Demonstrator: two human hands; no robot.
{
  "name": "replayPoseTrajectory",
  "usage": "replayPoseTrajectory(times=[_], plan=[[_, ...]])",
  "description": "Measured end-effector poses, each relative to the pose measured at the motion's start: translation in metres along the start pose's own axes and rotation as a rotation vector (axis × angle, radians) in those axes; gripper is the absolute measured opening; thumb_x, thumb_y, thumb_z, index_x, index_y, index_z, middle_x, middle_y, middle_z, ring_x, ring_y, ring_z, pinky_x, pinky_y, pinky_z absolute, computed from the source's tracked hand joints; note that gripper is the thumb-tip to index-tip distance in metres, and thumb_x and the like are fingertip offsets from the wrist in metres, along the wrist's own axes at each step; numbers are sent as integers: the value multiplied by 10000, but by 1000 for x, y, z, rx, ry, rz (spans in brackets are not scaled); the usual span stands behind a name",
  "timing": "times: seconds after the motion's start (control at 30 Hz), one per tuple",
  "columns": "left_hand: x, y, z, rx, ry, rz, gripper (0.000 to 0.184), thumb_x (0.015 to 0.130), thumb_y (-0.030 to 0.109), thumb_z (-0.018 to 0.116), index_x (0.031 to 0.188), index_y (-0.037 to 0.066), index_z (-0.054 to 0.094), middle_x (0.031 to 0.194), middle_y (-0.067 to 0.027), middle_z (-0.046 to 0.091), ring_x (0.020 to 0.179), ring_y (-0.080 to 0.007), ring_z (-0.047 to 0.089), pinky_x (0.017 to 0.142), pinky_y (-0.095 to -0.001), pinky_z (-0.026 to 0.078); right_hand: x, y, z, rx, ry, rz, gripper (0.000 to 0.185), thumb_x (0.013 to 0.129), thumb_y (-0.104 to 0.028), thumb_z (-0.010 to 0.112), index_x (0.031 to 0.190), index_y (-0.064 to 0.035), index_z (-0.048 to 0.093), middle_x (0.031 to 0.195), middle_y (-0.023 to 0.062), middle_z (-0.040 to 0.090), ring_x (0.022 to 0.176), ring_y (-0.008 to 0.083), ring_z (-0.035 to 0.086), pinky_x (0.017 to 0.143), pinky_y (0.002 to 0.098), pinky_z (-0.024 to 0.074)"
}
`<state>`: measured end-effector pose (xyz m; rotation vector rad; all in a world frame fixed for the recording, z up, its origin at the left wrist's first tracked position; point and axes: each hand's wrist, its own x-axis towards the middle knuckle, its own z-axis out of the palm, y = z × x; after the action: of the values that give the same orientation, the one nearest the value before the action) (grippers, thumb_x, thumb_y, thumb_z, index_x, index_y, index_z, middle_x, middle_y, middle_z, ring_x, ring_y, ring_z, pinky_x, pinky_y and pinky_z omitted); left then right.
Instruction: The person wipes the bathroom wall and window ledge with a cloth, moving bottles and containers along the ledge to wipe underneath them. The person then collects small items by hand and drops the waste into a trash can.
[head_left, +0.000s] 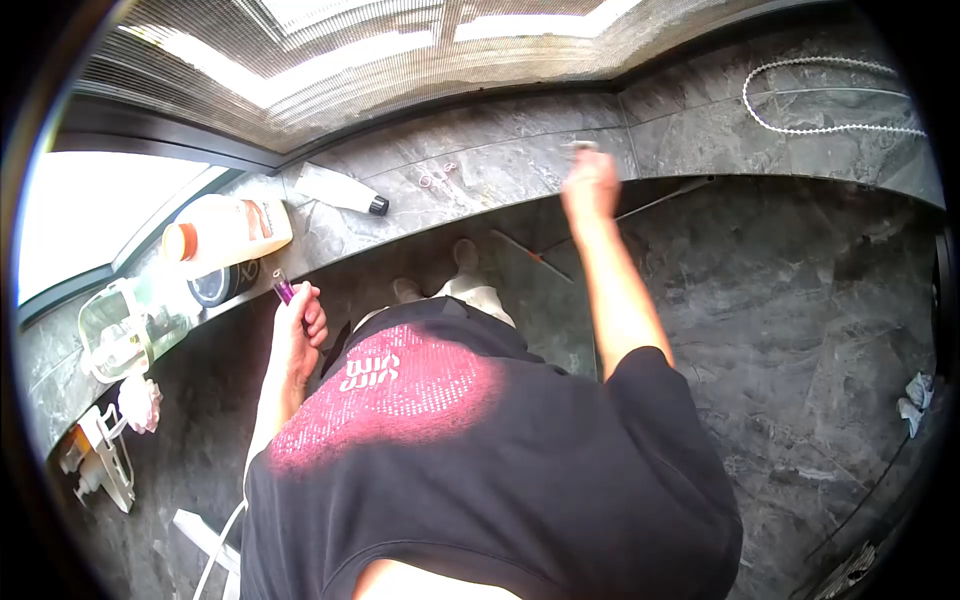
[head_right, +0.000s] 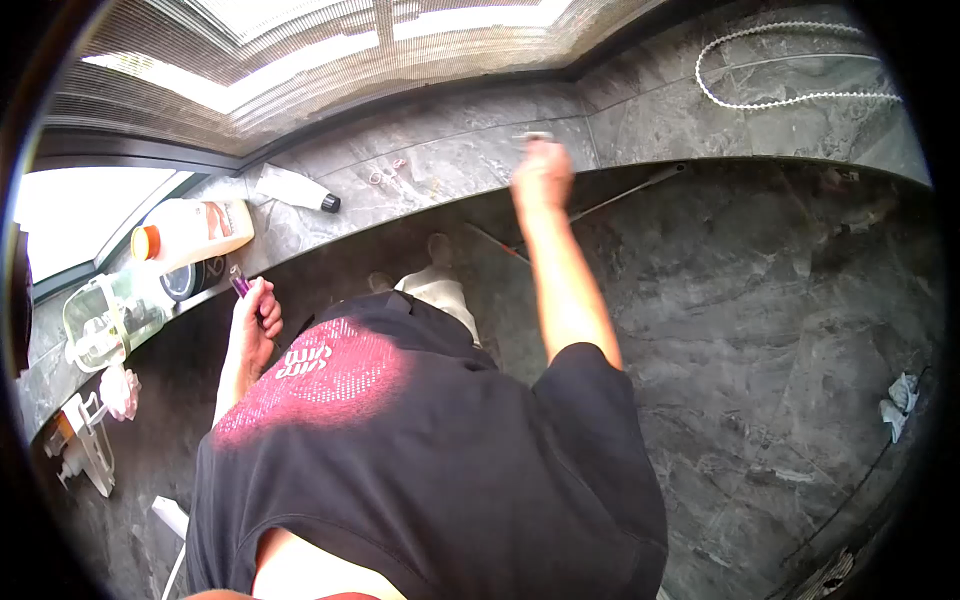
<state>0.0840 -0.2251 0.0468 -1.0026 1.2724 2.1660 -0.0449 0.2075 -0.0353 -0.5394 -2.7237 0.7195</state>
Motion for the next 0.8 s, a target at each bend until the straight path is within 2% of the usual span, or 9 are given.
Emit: replayPoseTrajectory(times=[0.03,0.07,0.23,0.47,0.53,0.57,0.6,0.63,0.8], plan=[[1,1,1,5,0,-2,204,890,278,589,909,89,516,583,47,368,451,-39,310,386,-182,221,-25,-38,14,172,4,-24,106,779,-98,531,834,-32,592,803,149,582,802,300,561,692,422,464],[3,2,4,46,0,6,202,892,284,584,931,97,521,594,48,367,459,-42,312,386,-181,220,-44,-47,39,-130,42,-562,97,755,-87,536,821,-36,586,780,161,558,796,295,551,702,429,466],[-2,23,39,177,-62,92,280,939,364,493,1074,120,467,650,43,393,478,-23,308,397,-163,217,-43,-73,31,179,-219,-311,199,756,-34,542,917,-42,658,829,175,588,800,327,582,730,413,483],[6,16,43,153,-101,55,273,981,395,373,1012,131,436,661,15,428,501,-53,344,392,-174,230,53,15,27,-249,125,-133,213,875,-172,485,895,-21,635,840,203,581,793,330,591,684,420,473],[8,12,44,160,-91,64,270,980,396,375,988,134,438,662,11,436,508,-59,358,391,-177,233,20,-60,26,242,-18,189,278,919,-219,411,836,4,554,828,211,572,772,327,578,698,446,453],[9,11,44,132,-108,48,268,979,394,380,967,133,441,665,7,443,516,-67,375,391,-179,241,2,-81,33,426,-132,136,285,916,-233,403,828,2,539,808,211,559,798,338,567,713,462,443],[10,10,46,102,-131,34,267,978,392,384,947,133,443,669,2,451,524,-74,393,391,-181,249,-14,-71,72,40,10,-440,199,867,-189,465,873,-8,547,785,192,548,827,328,561,725,440,458],[10,9,50,102,-133,40,267,978,392,384,947,133,443,669,2,451,524,-74,393,391,-181,249,-33,-92,74,-105,11,-569,121,809,-117,512,865,-30,574,777,176,552,853,315,559,726,413,478],[3,8,64,150,-102,41,273,975,375,400,979,106,446,688,-16,474,547,-93,432,393,-184,276,36,-49,58,104,-148,-352,141,835,-107,487,880,-9,579,881,165,573,825,300,578,732,396,497]])
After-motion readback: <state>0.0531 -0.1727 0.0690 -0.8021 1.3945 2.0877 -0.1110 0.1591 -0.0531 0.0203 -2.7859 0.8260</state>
